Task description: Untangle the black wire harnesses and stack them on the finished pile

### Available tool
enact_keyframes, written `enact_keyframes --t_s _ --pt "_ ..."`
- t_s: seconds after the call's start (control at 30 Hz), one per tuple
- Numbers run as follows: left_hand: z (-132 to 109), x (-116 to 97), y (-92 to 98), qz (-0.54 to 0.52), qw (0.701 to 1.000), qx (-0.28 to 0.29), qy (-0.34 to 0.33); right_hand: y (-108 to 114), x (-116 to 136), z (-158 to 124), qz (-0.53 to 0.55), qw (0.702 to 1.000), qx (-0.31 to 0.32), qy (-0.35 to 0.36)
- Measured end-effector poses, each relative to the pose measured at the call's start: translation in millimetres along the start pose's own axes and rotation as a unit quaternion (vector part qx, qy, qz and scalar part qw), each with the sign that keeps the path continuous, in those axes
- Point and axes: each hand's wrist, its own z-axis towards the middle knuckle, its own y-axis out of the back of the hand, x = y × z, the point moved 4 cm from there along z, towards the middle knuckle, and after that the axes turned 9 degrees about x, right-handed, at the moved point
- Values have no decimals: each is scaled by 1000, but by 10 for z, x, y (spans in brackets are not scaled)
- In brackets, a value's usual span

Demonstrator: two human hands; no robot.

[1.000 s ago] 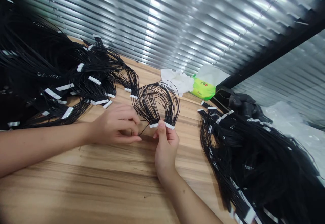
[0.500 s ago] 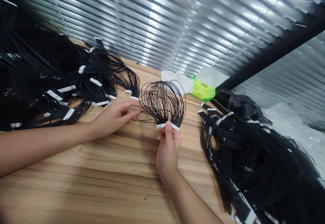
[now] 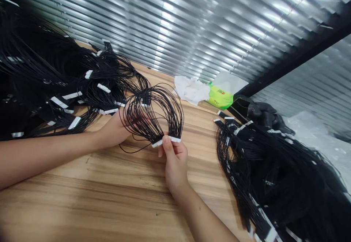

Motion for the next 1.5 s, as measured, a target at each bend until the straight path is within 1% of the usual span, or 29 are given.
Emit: enact_keyframes --t_s 0.07,0.13,0.27,0.33,0.47,0.53,0.6,0.7,0.83,0.9,1.0,1.07,1.13,1.23,1.3,1.37,1.43,1.5 --pt "19 -26 7 -24 999 -10 -24 -15 -24 -5 -2 1000 28 -15" --pt "40 -24 10 -22 999 -17 -35 -41 -55 -11 1 997 60 -40" --pt "55 16 -24 24 998 11 -50 -85 -88 -22 14 993 96 -71" --pt "40 53 -33 22 999 11 -42 -89 -85 -23 20 993 94 -73" --pt "-4 127 -36 -52 998 -1 -35 -80 -69 -25 37 994 78 -68" --pt "-16 157 -36 -69 997 4 -36 -80 -65 -28 46 994 75 -65" --pt "-21 181 -27 -57 998 4 -39 -84 -66 -30 52 994 75 -65" --pt "-15 185 -17 -12 998 12 -58 -92 -70 -28 55 993 74 -71" --pt "18 104 -48 43 989 50 -133 -94 -75 -20 45 993 78 -80" --pt "44 74 -64 42 987 65 -143 -89 -75 -18 38 993 80 -81" --pt "84 61 -73 -19 990 88 -105 -83 -61 -20 41 993 81 -78" --pt "99 49 -87 -85 987 128 -55 -90 -45 -25 52 992 86 -78" --pt "96 12 -108 -131 975 179 -5 -111 -30 -33 65 989 105 -84" --pt "67 -61 -119 -156 963 218 36 -154 -20 -53 67 981 148 -105" --pt "43 -56 -127 -193 954 216 81 -171 -21 -64 63 977 165 -121" --pt "25 -19 -130 -226 948 190 118 -175 -18 -64 67 976 163 -128" --pt "20 10 -126 -241 948 162 130 -168 -10 -53 79 978 146 -126" --pt "18 14 -134 -248 946 162 134 -157 -1 -39 82 981 130 -117"
